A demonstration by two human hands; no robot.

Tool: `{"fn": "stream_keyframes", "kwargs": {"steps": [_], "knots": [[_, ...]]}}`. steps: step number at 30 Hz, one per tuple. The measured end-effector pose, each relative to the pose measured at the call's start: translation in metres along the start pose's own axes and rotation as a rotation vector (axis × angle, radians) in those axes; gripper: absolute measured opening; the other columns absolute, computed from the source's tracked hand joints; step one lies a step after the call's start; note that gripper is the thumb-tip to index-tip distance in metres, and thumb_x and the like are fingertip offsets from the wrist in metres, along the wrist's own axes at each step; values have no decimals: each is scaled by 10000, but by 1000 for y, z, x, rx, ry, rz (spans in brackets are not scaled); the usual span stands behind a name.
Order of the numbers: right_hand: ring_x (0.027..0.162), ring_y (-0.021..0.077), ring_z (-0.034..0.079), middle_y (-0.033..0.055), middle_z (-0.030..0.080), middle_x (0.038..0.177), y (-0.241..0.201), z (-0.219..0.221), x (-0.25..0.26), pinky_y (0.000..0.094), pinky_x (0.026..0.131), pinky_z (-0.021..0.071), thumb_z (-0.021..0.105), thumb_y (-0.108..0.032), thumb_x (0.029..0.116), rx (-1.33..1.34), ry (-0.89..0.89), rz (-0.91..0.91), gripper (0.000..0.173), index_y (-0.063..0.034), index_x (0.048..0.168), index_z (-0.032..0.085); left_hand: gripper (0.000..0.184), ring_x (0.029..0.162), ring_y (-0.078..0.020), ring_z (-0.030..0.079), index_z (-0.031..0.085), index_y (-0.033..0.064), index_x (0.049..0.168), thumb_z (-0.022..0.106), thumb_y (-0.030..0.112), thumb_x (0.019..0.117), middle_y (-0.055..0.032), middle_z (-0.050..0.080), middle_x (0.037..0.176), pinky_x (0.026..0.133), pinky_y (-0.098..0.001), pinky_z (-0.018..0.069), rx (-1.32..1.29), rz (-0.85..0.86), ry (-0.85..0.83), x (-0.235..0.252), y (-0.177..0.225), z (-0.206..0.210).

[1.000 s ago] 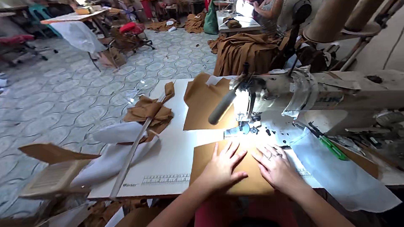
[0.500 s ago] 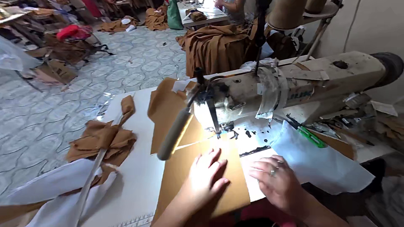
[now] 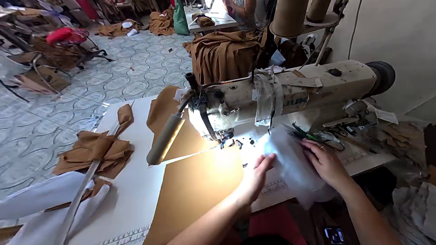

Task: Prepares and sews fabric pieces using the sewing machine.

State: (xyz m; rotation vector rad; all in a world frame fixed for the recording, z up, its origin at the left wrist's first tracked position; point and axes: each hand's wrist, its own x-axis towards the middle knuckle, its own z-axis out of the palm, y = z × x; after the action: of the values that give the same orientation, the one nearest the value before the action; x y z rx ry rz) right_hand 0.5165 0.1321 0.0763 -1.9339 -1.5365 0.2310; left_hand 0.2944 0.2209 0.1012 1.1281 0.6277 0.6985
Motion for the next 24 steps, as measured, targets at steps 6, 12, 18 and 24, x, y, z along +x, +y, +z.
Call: {"fn": "stream_keyframes", "kwargs": {"steps": [6,12,18,24], "knots": [[1309,190,583,121,679,1323,-46,3,-1,445,1143,404,442,-542,1042,324,90,-417,607,-31,1283,664,239,876,86,681,736,269,971,571,95,973,190,748,924,821,-154,563,54,88,-265,-69,35,-56],[708,81,629,60,665,734,-121,-1,14,225,678,503,579,-354,1019,408,-75,-674,362,-36,879,679,237,969,109,658,654,135,1186,663,234,970,151,733,1046,861,-135,558,537,374,-300,-93,45,-71],[656,184,551,79,567,699,-177,-7,19,262,612,450,530,-213,1053,324,184,-1064,248,-81,936,704,225,898,-215,731,777,-10,943,565,63,926,-167,759,932,853,-328,570,1229,858,363,-71,45,-114],[741,221,683,77,714,865,-145,87,-7,404,634,544,580,-431,1001,320,-403,-1020,379,-111,906,759,230,1202,-346,646,805,90,1006,601,154,922,-147,729,1177,1039,-573,477,1308,602,196,-81,1,-174]]}}
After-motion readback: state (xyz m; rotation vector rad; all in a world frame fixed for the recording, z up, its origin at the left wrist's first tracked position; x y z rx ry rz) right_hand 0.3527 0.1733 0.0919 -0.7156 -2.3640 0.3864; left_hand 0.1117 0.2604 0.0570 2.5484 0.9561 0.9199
